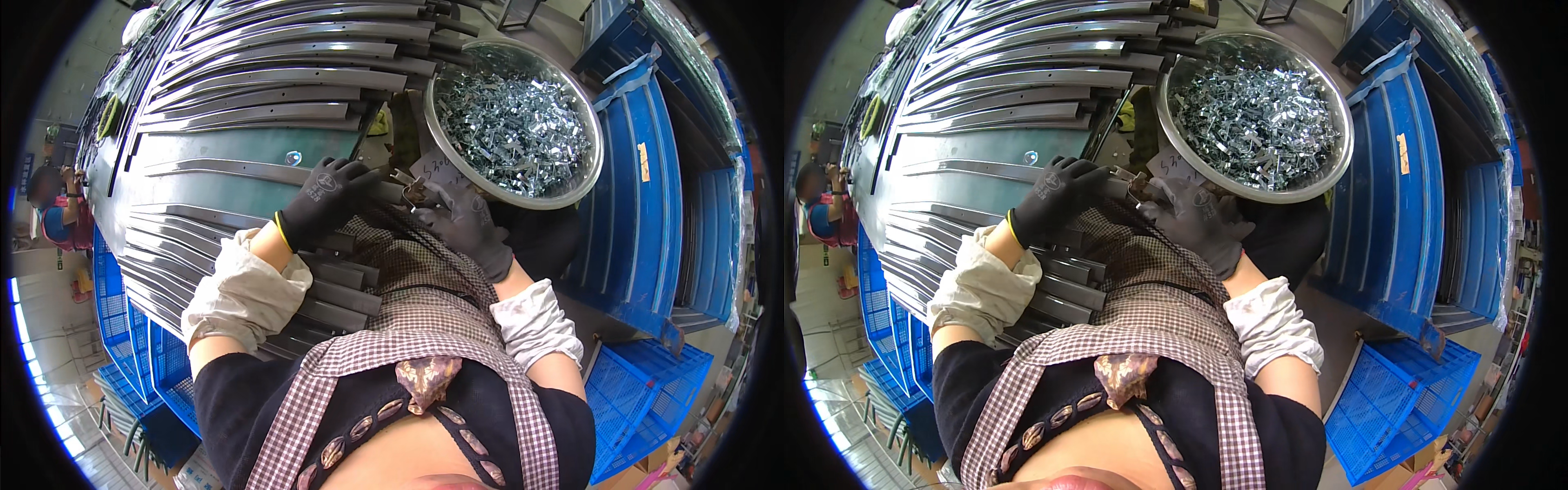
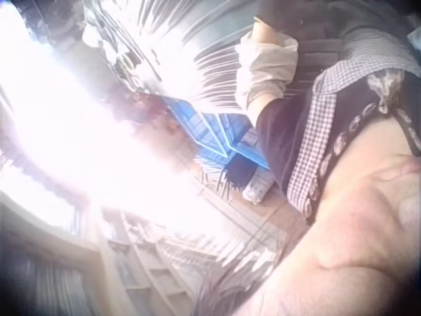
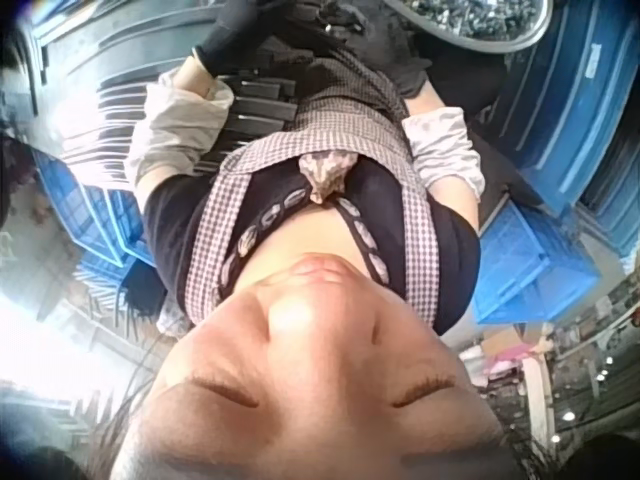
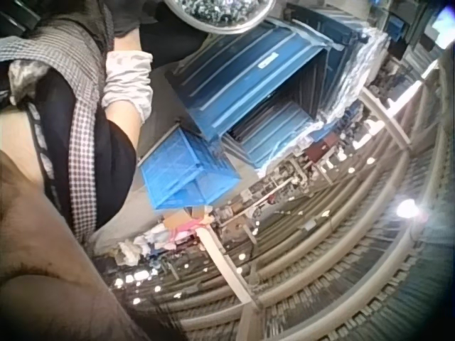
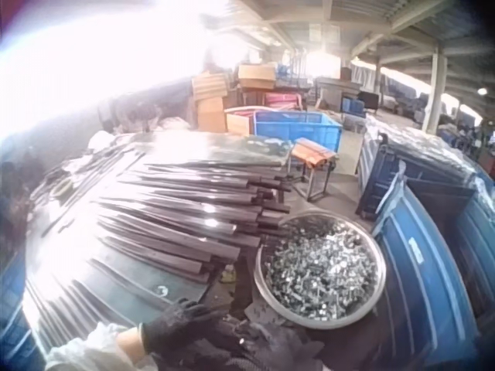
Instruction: The person repeatedly picks up long metal frame pieces and small fasteners from a bowl, then inserts the fasteners into holes along the frames. The person handles the frames and fasteners one at a time, placing the fastened pieces back on the work surface.
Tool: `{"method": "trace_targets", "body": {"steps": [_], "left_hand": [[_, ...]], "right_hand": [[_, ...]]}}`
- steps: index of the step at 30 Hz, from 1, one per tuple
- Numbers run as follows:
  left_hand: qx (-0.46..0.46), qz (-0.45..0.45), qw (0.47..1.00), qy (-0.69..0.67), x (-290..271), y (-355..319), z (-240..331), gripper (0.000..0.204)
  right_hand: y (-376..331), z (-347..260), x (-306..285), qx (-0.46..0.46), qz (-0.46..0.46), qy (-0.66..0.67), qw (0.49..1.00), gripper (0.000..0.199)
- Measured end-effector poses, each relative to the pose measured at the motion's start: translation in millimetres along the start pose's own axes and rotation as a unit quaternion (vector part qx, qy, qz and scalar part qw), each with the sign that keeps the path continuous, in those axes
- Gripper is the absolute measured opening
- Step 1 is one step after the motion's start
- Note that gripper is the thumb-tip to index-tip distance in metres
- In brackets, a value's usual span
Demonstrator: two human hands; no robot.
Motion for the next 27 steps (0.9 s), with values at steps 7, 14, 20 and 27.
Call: {"method": "trace_targets", "body": {"steps": [7,14,20,27], "left_hand": [[0.032,-0.015,0.996,-0.087,7.7,3.4,-4.8,0.047],[0.030,-0.016,0.993,-0.113,3.3,9.8,1.8,0.046],[0.060,0.000,0.997,-0.056,8.9,5.2,-1.9,0.049],[0.082,-0.011,0.996,-0.043,5.6,4.8,0.5,0.051]], "right_hand": [[5.9,-22.4,-2.8,-0.129,0.001,-0.173,0.976,0.034],[19.1,4.3,4.6,-0.003,-0.036,0.023,0.999,0.029],[-16.3,-4.2,-23.9,-0.088,0.080,-0.236,0.964,0.021],[-32.0,-8.8,-27.6,-0.099,0.033,-0.273,0.956,0.015]]}}
Point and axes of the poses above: each hand's wrist, its own y-axis towards the middle knuckle, its own x-axis out of the palm, z = x × y, the point moved 3 cm from there along y, towards the middle knuckle
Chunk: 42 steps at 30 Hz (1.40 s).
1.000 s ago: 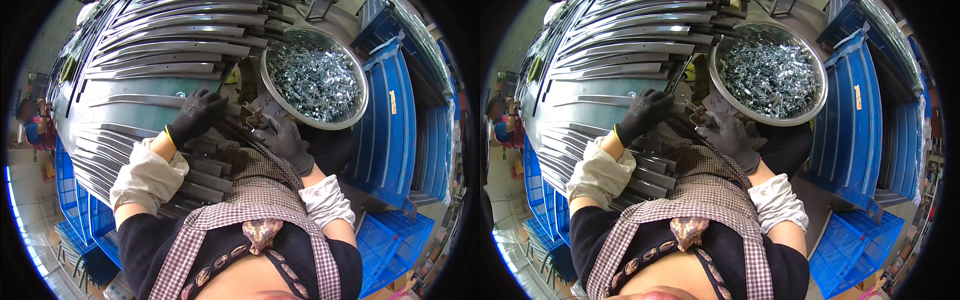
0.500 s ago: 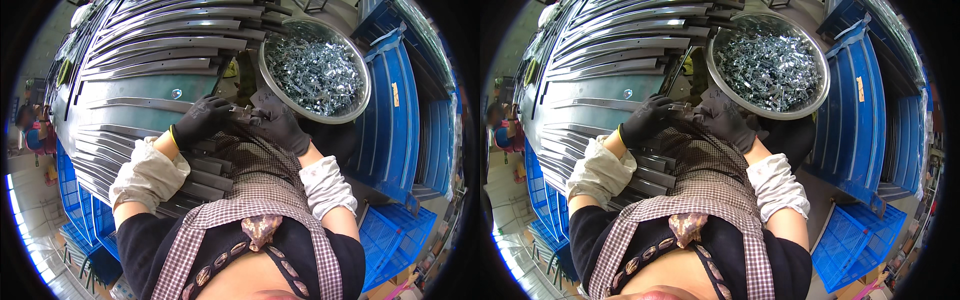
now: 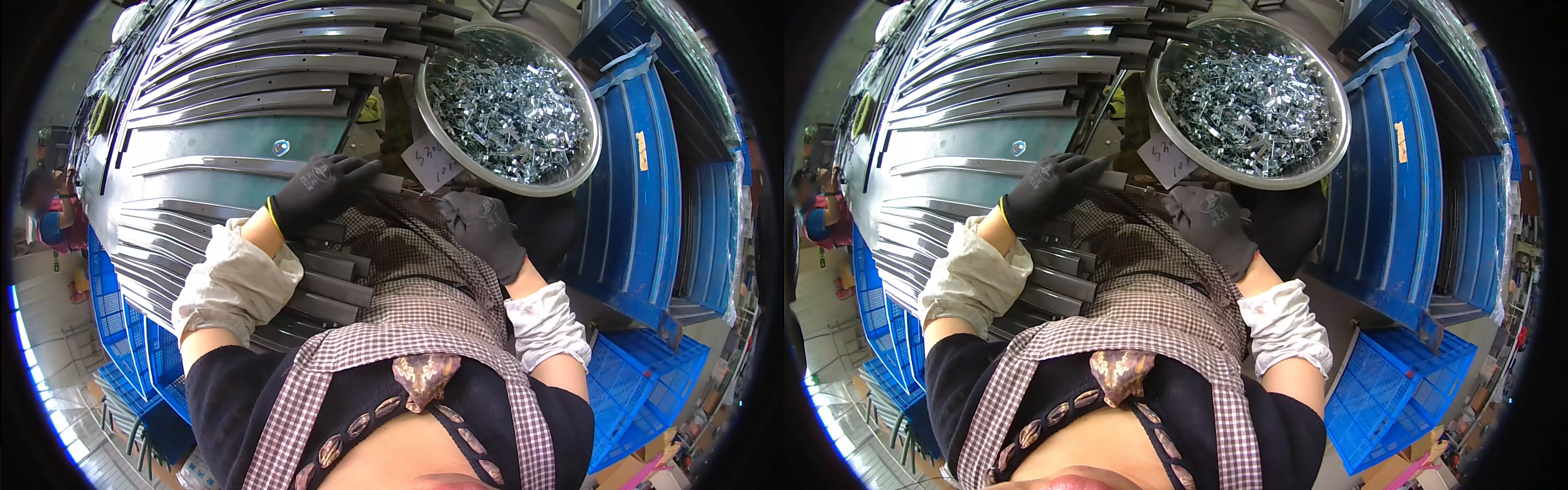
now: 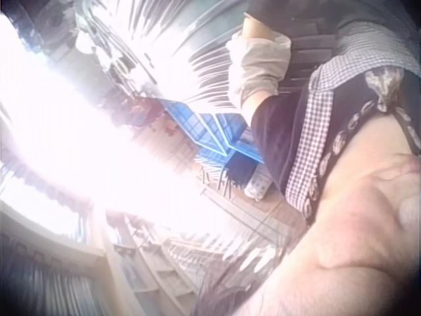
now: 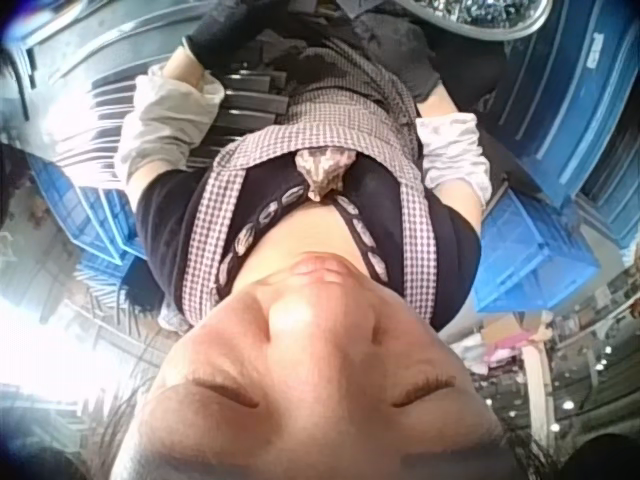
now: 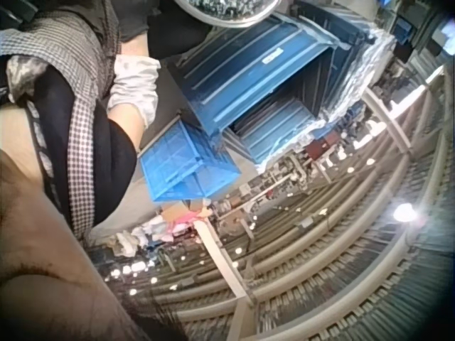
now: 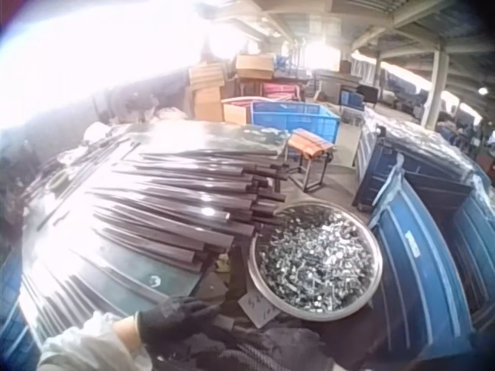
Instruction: The person repeatedly picks up long metal frame pieces and small fasteners from a bowl, then inserts the fasteners into holes along the frames. The person handles the frames and fasteners one at a time, placing the fastened pieces back on the work surface.
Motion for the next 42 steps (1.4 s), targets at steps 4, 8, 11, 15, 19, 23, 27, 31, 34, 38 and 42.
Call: {"method": "trace_targets", "body": {"steps": [4,8,11,15,19,23,27,31,34,38,42], "left_hand": [[0.001,0.005,1.000,-0.008,1.6,-3.1,1.5,0.052],[-0.027,0.002,0.999,-0.040,0.0,-0.1,2.9,0.054],[-0.042,-0.014,0.997,-0.059,-2.6,-0.6,3.3,0.052],[-0.063,-0.027,0.989,-0.132,4.0,1.3,7.5,0.047],[-0.102,0.066,0.975,-0.186,-15.4,-8.5,-2.8,0.039],[-0.103,0.103,0.989,0.012,-32.0,-30.8,-21.8,0.026],[-0.261,0.014,0.948,-0.180,-39.4,-78.3,-48.8,0.019],[-0.348,-0.041,0.881,-0.317,-47.5,-100.8,-55.1,0.019],[-0.336,0.001,0.932,-0.135,-56.8,-79.0,-69.3,0.020],[-0.235,0.219,0.941,0.110,-73.6,-49.6,-98.6,0.039],[-0.208,0.195,0.937,0.200,-58.3,-44.6,-123.9,0.048]], "right_hand": [[9.4,-6.0,1.1,-0.026,-0.017,-0.046,0.998,0.014],[22.3,-34.6,-6.4,-0.049,-0.032,-0.114,0.992,0.012],[17.9,-28.8,-1.9,-0.069,-0.005,-0.097,0.993,0.011],[10.0,-12.3,-13.1,-0.080,-0.004,-0.101,0.992,0.012],[6.3,18.0,-38.6,-0.025,0.033,-0.081,0.996,0.021],[24.3,47.6,-62.9,0.054,0.078,-0.146,0.985,0.026],[54.1,71.8,-63.0,0.125,0.062,-0.163,0.977,0.036],[77.3,84.7,-50.6,0.174,-0.002,-0.230,0.958,0.041],[85.9,100.7,-45.7,0.197,-0.029,-0.261,0.945,0.041],[83.0,106.5,-45.7,0.189,-0.009,-0.233,0.954,0.043],[85.5,105.7,-49.4,0.205,0.008,-0.195,0.959,0.046]]}}
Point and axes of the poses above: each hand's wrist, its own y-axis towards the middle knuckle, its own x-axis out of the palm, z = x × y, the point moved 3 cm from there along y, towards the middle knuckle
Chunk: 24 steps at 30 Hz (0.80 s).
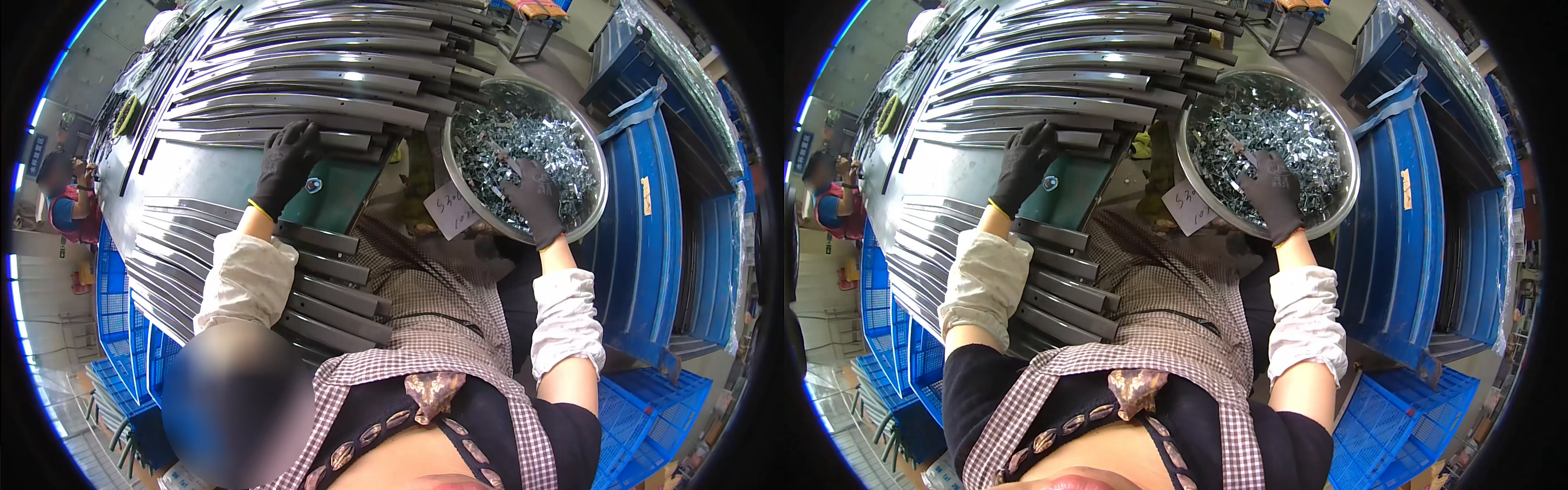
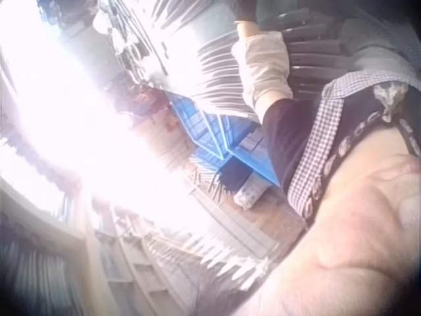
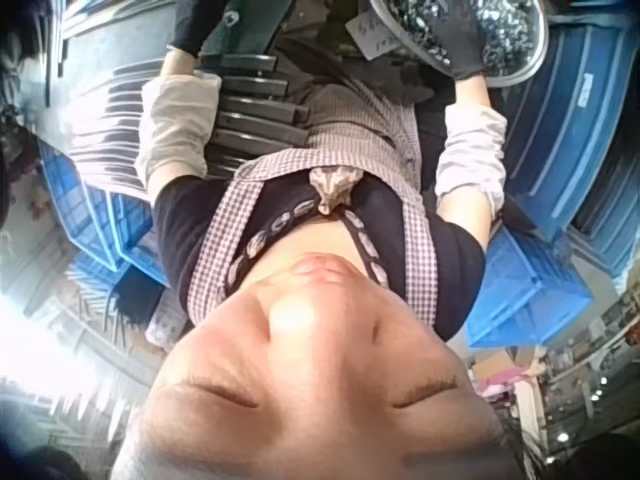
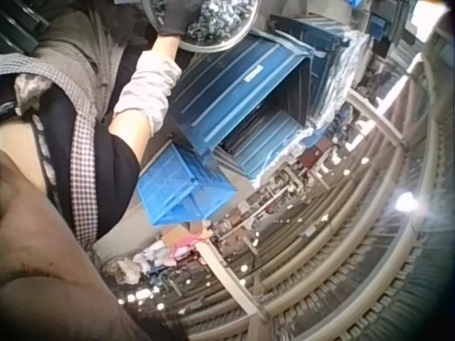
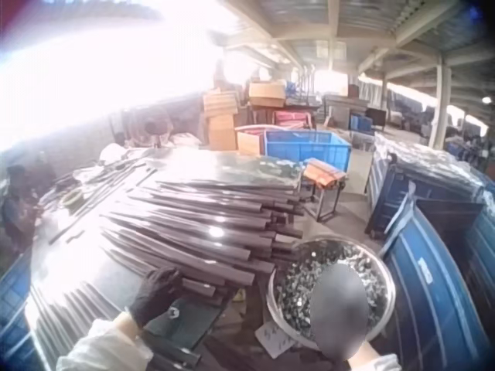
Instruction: The person repeatedly picks up long metal frame pieces and small fasteners from a bowl, then inserts the fasteners into holes along the frames. The person handles the frames and fasteners one at a time, placing the fastened pieces back on the work surface.
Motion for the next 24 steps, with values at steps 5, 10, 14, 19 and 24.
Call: {"method": "trace_targets", "body": {"steps": [5,10,14,19,24], "left_hand": [[0.052,-0.078,0.996,-0.005,-6.2,-12.1,23.4,0.043],[0.135,-0.095,0.985,-0.058,-1.7,-20.7,71.8,0.030],[0.048,-0.052,0.992,-0.103,-3.5,-10.9,84.1,0.046],[0.076,-0.138,0.982,-0.109,4.6,-12.0,78.5,0.046],[0.115,-0.140,0.979,-0.096,-5.4,-6.6,116.7,0.028]], "right_hand": [[-12.0,4.3,-0.5,-0.063,0.099,0.150,0.982,0.041],[-8.7,29.6,10.2,-0.120,0.188,0.230,0.947,0.026],[-7.6,64.7,33.8,-0.015,0.147,0.334,0.931,0.018],[-17.6,69.1,30.1,0.029,0.117,0.452,0.884,0.016],[-48.5,35.4,21.2,-0.069,0.121,0.325,0.935,0.018]]}}
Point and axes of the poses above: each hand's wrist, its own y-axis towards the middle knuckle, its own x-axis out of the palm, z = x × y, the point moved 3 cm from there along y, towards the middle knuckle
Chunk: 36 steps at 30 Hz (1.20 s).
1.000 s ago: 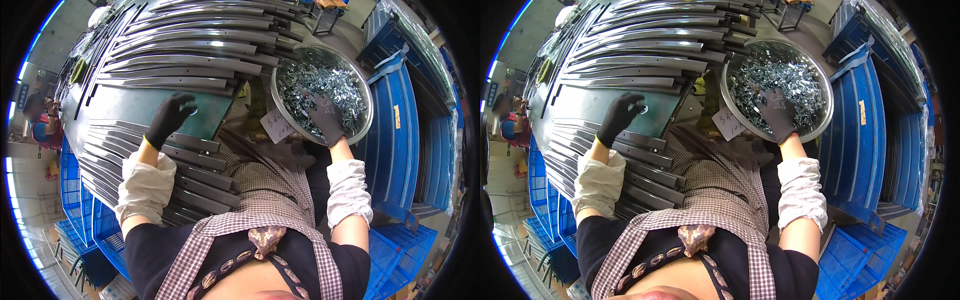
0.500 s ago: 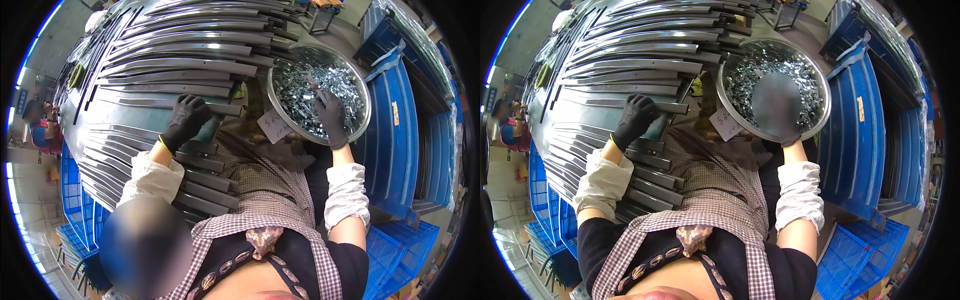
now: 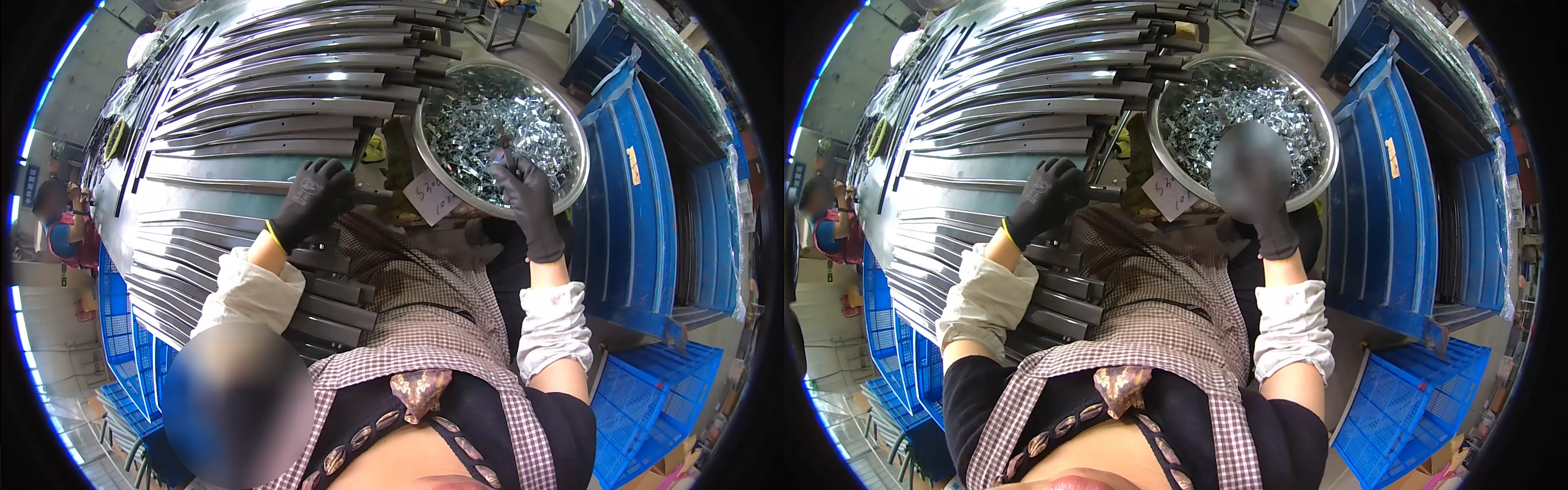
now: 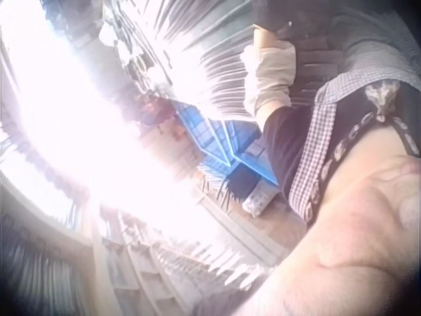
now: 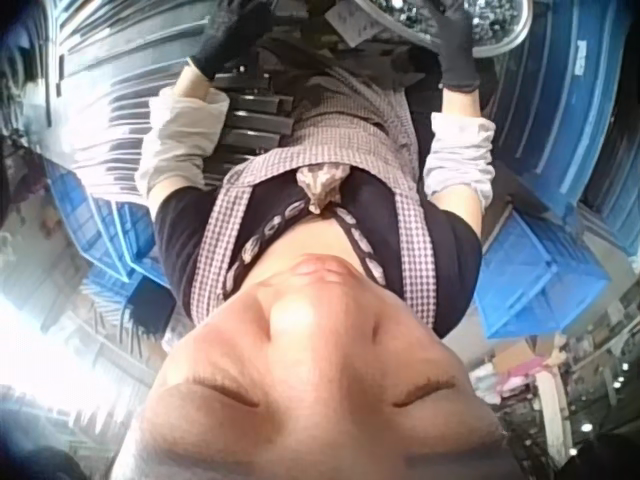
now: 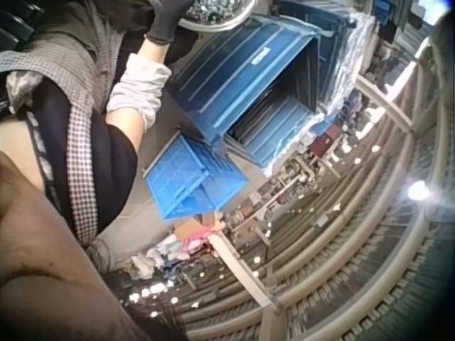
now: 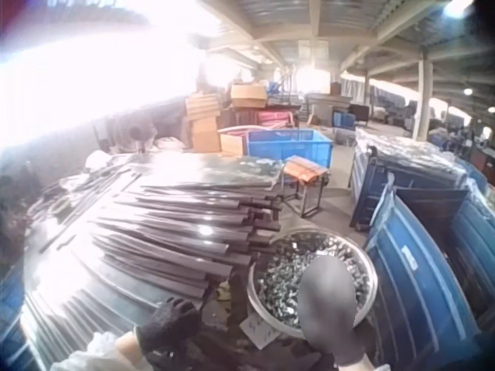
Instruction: The person repeatedly picks up long metal frame pieces and small fasteners from a bowl, then inserts the fasteners into holes along the frames. The person handles the frames and fasteners one at a time, placing the fastened pieces back on the work surface.
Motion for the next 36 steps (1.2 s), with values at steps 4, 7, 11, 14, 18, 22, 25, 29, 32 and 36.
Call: {"method": "trace_targets", "body": {"steps": [4,7,11,14,18,22,25,29,32,36], "left_hand": [[-0.004,0.002,0.999,-0.033,13.2,-4.9,16.9,0.030],[0.014,0.016,0.997,-0.073,9.2,-6.3,19.8,0.034],[0.076,-0.006,0.990,-0.120,0.0,-17.1,52.3,0.042],[0.173,-0.008,0.981,-0.092,-10.5,-21.0,103.3,0.044],[0.199,-0.020,0.980,-0.013,0.5,-33.9,103.9,0.045],[0.192,-0.019,0.980,-0.045,-0.9,-32.2,104.6,0.044],[0.167,-0.015,0.983,-0.081,-4.7,-28.4,109.9,0.043],[0.205,-0.022,0.974,-0.098,-7.3,-29.3,105.6,0.043],[0.224,-0.006,0.966,-0.131,-11.1,-27.5,95.0,0.043],[0.220,-0.009,0.962,-0.161,-8.0,-28.3,91.5,0.044]], "right_hand": [[-24.3,-51.9,16.1,-0.109,-0.082,-0.121,0.983,0.027],[-45.0,-88.5,21.2,-0.068,-0.163,-0.022,0.984,0.034],[-69.0,-123.9,45.4,-0.006,-0.178,0.203,0.963,0.021],[-83.9,-151.4,59.3,0.232,-0.291,0.359,0.856,0.013],[-85.7,-165.4,59.8,0.277,-0.295,0.357,0.842,0.017],[-89.0,-160.8,59.8,0.260,-0.248,0.383,0.851,0.025],[-88.3,-171.6,57.8,0.203,-0.225,0.343,0.889,0.036],[-86.9,-169.0,57.0,0.175,-0.234,0.388,0.874,0.049],[-83.1,-152.4,55.7,0.167,-0.369,0.352,0.844,0.053],[-84.0,-145.4,59.1,0.221,-0.382,0.433,0.787,0.053]]}}
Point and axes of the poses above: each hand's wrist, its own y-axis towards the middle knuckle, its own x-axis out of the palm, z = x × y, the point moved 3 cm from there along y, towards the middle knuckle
